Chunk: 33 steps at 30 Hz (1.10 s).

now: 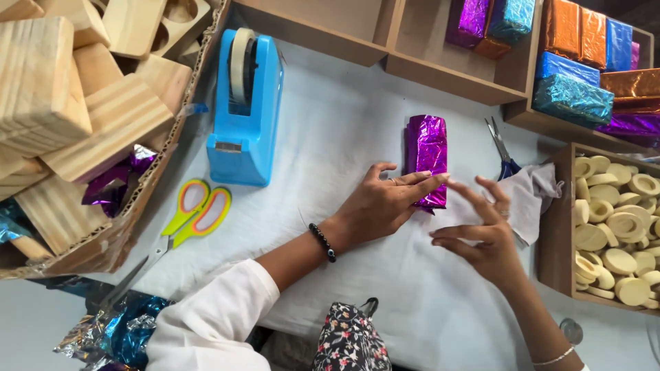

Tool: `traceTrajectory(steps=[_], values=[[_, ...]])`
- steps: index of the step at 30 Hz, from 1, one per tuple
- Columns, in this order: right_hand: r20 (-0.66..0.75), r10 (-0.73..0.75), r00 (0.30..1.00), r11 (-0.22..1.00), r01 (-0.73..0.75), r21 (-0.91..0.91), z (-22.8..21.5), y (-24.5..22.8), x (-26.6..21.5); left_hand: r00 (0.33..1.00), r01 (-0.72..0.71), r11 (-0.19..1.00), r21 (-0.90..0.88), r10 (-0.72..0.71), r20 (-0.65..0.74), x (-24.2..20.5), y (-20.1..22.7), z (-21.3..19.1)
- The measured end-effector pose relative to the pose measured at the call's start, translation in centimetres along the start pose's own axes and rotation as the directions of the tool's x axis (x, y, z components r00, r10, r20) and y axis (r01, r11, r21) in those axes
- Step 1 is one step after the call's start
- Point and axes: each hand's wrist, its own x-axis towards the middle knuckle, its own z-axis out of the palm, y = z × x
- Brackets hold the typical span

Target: Wrapping small items in purple foil and cleaning wooden components using a cloth.

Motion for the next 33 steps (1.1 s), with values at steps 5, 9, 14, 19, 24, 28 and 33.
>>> traceTrajectory(steps=[5, 9, 14, 19, 24, 28, 33], values=[[-0.046, -0.003, 0.999, 1.000, 0.002, -0.015, 1.6, 0.8, 1.2, 0.999, 0.026, 0.999, -0.031, -0.025, 0.021, 0.4, 0.5, -1.0], [-0.173, -0.006, 0.985, 0.998, -0.004, -0.055, 2.3, 1.5, 2.1, 0.997, 0.060, 0.998, -0.024, -0.058, 0.057, 0.1, 0.4, -0.6], [-0.279, -0.199, 0.939, 0.967, 0.142, -0.209, 3.6, 2.9, 1.4, 0.988, 0.079, 0.996, -0.032, -0.074, 0.138, 0.6, 0.5, -1.2], [-0.373, -0.060, 0.926, 0.997, 0.039, -0.065, 3.5, 2.5, 2.1, 0.989, 0.062, 0.996, -0.063, -0.053, 0.138, 0.6, 0.3, -1.3], [-0.373, -0.123, 0.920, 0.992, 0.112, -0.051, 4.1, 2.9, 1.6, 0.991, 0.062, 0.997, -0.056, -0.055, 0.124, 0.5, 0.1, -1.1], [-0.406, -0.197, 0.892, 0.976, 0.216, 0.002, 3.6, 3.0, 1.4, 0.989, 0.077, 0.994, -0.073, -0.067, 0.132, 0.5, 0.1, -1.2], [-0.249, -0.172, 0.953, 0.963, 0.110, -0.245, 2.8, 1.9, 2.1, 0.988, 0.079, 0.993, -0.091, -0.066, 0.140, 0.5, 0.0, -1.2]])
